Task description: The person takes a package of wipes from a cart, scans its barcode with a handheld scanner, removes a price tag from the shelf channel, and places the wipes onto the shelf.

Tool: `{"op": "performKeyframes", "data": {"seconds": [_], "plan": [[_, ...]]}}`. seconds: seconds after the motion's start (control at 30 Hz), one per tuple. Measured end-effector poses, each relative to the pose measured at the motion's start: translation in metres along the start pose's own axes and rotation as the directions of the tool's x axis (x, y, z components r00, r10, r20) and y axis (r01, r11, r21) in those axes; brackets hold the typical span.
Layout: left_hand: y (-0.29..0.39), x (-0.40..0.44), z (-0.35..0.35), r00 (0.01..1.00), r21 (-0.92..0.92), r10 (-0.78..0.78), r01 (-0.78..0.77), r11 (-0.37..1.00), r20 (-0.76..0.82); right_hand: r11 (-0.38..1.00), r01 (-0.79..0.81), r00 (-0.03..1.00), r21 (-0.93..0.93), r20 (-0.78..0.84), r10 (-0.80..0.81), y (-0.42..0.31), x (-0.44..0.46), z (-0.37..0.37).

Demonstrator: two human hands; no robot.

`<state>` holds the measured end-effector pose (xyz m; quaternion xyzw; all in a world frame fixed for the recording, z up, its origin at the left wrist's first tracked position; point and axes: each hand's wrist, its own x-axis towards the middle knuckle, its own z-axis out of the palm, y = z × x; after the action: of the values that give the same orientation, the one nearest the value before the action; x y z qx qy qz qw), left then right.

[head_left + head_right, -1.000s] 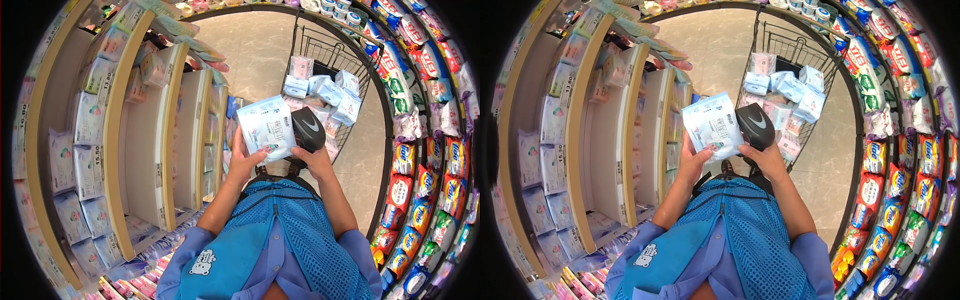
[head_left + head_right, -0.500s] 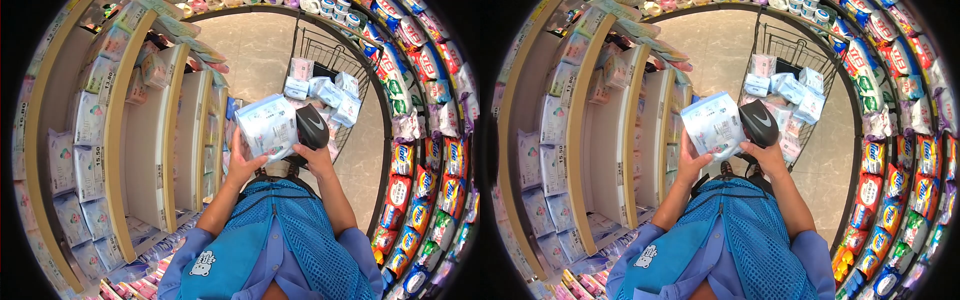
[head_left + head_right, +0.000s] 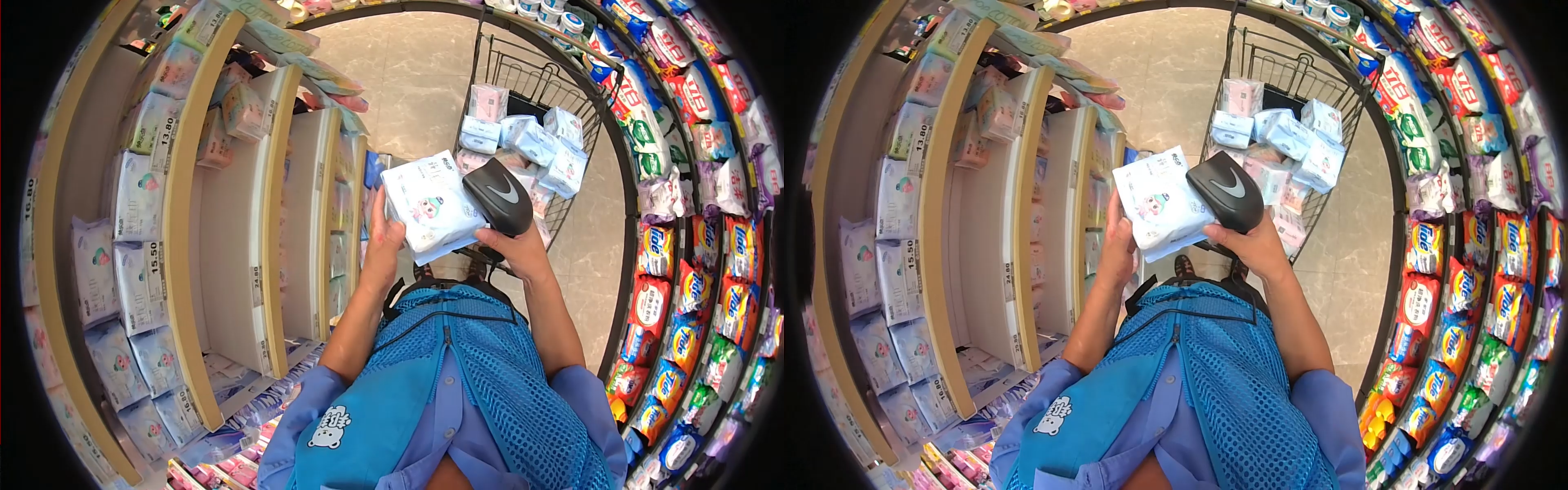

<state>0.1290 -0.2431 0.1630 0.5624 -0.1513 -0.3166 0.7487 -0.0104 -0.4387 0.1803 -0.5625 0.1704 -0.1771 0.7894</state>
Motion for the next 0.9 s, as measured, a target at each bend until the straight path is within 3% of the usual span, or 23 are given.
{"op": "performKeyframes", "data": {"seconds": [0.1,0.17,0.23,0.33,0.37,0.43,0.47,0.53,0.6,0.73,0.8,0.9], "plan": [[-0.010,0.001,-0.015,0.999,0.118,-0.035,0.038,0.992,-0.026,0.997,0.057,0.998,-0.053,-0.007,-0.058,0.003,0.002,0.001],[-0.009,-0.001,-0.015,0.998,0.077,-0.060,0.060,0.995,0.001,0.996,0.064,0.998,-0.065,-0.007,-0.065,0.004,0.001,0.000],[-0.006,-0.002,-0.014,0.996,0.037,-0.081,0.080,0.996,0.027,0.999,-0.043,0.998,-0.018,0.034,0.044,-0.001,0.001,0.000],[0.002,-0.003,-0.013,0.997,0.083,-0.077,0.077,0.994,0.000,0.999,-0.044,0.999,-0.012,0.018,0.044,0.002,0.001,-0.003],[0.008,-0.005,-0.013,0.987,0.113,-0.158,0.160,0.981,-0.024,0.999,-0.045,0.999,-0.013,0.018,0.045,0.002,0.001,-0.003],[0.014,-0.005,-0.016,0.970,0.139,-0.240,0.244,0.960,-0.046,0.983,-0.080,0.991,0.164,-0.095,0.096,-0.003,0.000,0.000],[0.012,-0.004,-0.022,0.974,0.124,-0.226,0.226,0.966,-0.018,0.984,-0.079,0.991,0.162,-0.097,0.096,-0.002,0.000,-0.003],[0.006,-0.003,-0.025,0.977,0.107,-0.213,0.210,0.972,0.014,0.930,-0.196,0.961,0.312,-0.128,0.245,0.002,0.003,-0.010],[0.001,-0.004,-0.025,0.991,0.137,-0.123,0.115,0.984,0.054,0.934,-0.175,0.968,0.312,-0.119,0.221,-0.001,0.003,-0.012],[0.000,-0.006,-0.023,0.992,0.054,-0.120,0.118,0.992,0.037,0.904,-0.208,0.965,0.373,-0.071,0.251,0.003,0.005,-0.019],[-0.003,-0.002,-0.025,0.995,0.138,0.043,-0.055,0.989,0.087,0.886,-0.234,0.957,0.400,-0.063,0.282,0.007,0.005,-0.022],[0.004,-0.002,-0.013,0.989,0.052,0.109,-0.115,0.992,0.103,0.832,-0.205,0.971,0.515,0.003,0.237,0.009,0.006,-0.023]]}}
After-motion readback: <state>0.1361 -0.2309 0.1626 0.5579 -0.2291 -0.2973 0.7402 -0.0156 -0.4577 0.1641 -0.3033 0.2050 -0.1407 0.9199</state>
